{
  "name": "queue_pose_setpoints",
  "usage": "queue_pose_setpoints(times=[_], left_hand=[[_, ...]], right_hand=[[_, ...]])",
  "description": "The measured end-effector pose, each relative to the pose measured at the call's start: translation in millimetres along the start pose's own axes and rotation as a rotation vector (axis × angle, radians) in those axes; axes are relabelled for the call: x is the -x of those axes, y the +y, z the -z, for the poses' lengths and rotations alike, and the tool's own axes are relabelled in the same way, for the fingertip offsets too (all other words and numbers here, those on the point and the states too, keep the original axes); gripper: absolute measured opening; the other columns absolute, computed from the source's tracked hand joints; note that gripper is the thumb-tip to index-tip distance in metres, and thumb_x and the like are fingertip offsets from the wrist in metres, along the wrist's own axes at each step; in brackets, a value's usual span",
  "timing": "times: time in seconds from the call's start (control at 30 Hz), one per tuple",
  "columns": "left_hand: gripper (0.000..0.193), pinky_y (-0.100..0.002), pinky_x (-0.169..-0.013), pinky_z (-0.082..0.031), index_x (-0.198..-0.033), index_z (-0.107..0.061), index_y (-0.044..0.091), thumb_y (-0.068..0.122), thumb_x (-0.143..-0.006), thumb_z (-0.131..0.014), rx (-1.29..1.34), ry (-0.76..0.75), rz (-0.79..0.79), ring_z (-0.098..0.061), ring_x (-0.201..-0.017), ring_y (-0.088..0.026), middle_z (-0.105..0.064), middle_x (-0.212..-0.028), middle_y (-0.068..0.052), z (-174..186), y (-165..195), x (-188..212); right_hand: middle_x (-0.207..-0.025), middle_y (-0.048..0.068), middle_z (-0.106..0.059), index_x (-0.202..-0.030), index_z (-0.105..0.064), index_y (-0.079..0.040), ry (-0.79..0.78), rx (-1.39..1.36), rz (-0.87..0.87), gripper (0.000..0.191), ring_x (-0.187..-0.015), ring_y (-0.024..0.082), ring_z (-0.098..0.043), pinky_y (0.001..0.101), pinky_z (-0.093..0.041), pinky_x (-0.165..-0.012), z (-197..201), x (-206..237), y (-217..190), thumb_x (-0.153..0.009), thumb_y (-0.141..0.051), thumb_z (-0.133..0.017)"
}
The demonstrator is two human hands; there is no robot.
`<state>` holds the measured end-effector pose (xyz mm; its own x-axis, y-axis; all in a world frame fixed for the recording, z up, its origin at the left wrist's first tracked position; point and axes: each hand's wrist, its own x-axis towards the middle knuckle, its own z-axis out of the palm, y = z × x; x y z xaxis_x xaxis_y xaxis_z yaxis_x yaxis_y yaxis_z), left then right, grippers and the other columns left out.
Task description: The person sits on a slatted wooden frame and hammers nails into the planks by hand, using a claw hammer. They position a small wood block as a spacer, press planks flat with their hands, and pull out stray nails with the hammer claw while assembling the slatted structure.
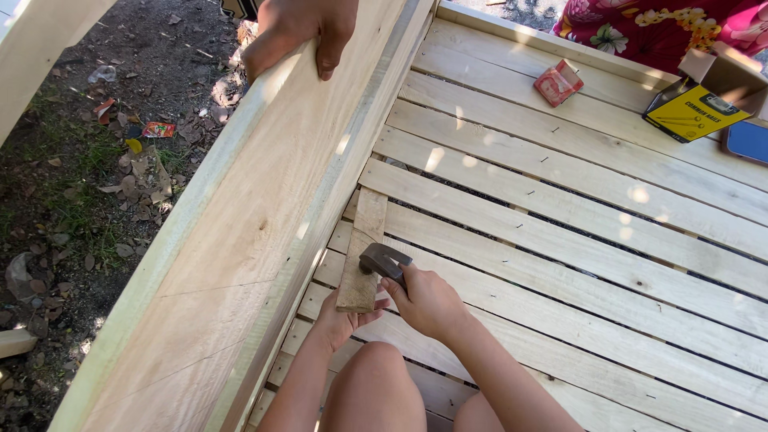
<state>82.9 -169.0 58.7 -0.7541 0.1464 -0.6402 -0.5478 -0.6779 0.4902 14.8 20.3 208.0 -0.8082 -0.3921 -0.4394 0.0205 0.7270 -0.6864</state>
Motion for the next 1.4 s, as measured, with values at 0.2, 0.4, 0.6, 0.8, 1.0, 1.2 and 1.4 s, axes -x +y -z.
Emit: queue_pose_setpoints(times=[0.2, 0.4, 0.6, 0.8, 1.0, 1.2, 1.4], left_hand=[[0.065, -0.041, -0.084, -0.062, -0.133, -0.06, 0.0, 0.052, -0.094, -0.059, -0.054, -0.048, 0.006, -0.074, -0.103, -0.026, -0.072, -0.116, -0.016, 16, 8, 0], [0.045, -0.039, -0.092, -0.054, -0.13, -0.065, 0.005, 0.027, -0.09, -0.064, -0.742, 0.323, -0.026, -0.071, -0.109, -0.023, -0.075, -0.119, -0.01, 27, -3, -18], [0.049, -0.046, -0.086, -0.053, -0.113, -0.067, 0.002, 0.046, -0.099, -0.05, -1.157, 0.553, -0.174, -0.071, -0.097, -0.037, -0.075, -0.102, -0.019, 13, 12, -22], [0.049, -0.052, -0.082, -0.052, -0.097, -0.068, 0.003, 0.047, -0.098, -0.047, -1.44, 0.605, -0.063, -0.069, -0.093, -0.042, -0.074, -0.094, -0.02, 14, 12, 33], [0.031, -0.049, -0.087, -0.056, -0.1, -0.071, 0.001, 0.027, -0.089, -0.057, -1.687, 0.744, -0.149, -0.068, -0.098, -0.04, -0.068, -0.111, -0.02, 25, -6, 50], [0.031, -0.047, -0.091, -0.054, -0.115, -0.068, 0.003, 0.012, -0.087, -0.063, -1.632, 0.423, -0.539, -0.063, -0.114, -0.038, -0.064, -0.13, -0.017, -62, -4, -49], [0.08, -0.055, -0.116, -0.028, -0.149, -0.041, 0.009, 0.032, -0.082, -0.078, -2.026, 0.064, -0.698, -0.029, -0.149, -0.03, -0.034, -0.158, -0.01, -151, -8, -156]], right_hand=[[-0.075, 0.022, -0.072, -0.111, -0.063, -0.005, -0.019, 0.023, -0.179, 0.044, -0.074, 0.041, -0.071, 0.051, -0.055, -0.069, -8, -5, 10, -0.1, -0.045, -0.05], [-0.08, 0.022, -0.071, -0.109, -0.062, -0.001, -0.041, 0.121, -0.165, 0.047, -0.08, 0.042, -0.07, 0.0527, -0.053, -0.073, -30, -12, 22, -0.101, -0.047, -0.053], [-0.077, 0.021, -0.072, -0.112, -0.062, -0.004, 0.035, 0.014, -0.237, 0.047, -0.077, 0.042, -0.071, 0.0517, -0.054, -0.072, -25, -23, 35, -0.1, -0.048, -0.05], [-0.075, 0.02, -0.071, -0.106, -0.063, -0.003, 0.09, -0.017, -0.286, 0.047, -0.074, 0.041, -0.069, 0.0517, -0.053, -0.07, -16, -23, 43, -0.101, -0.049, -0.051], [-0.072, 0.015, -0.072, -0.101, -0.064, -0.006, 0.209, 0.079, -0.246, 0.031, -0.07, 0.036, -0.07, 0.0488, -0.054, -0.067, -16, -29, 70, -0.09, -0.035, -0.064], [-0.071, 0.013, -0.071, -0.094, -0.067, -0.01, 0.431, 0.112, -0.297, 0.018, -0.07, 0.035, -0.07, 0.0476, -0.054, -0.066, -8, -39, 108, -0.083, -0.023, -0.068], [-0.084, 0.016, -0.072, -0.099, -0.056, -0.005, 0.599, 0.156, -0.361, 0.028, -0.076, 0.04, -0.069, 0.0517, -0.052, -0.066, 20, -45, 162, -0.09, -0.028, -0.069]])
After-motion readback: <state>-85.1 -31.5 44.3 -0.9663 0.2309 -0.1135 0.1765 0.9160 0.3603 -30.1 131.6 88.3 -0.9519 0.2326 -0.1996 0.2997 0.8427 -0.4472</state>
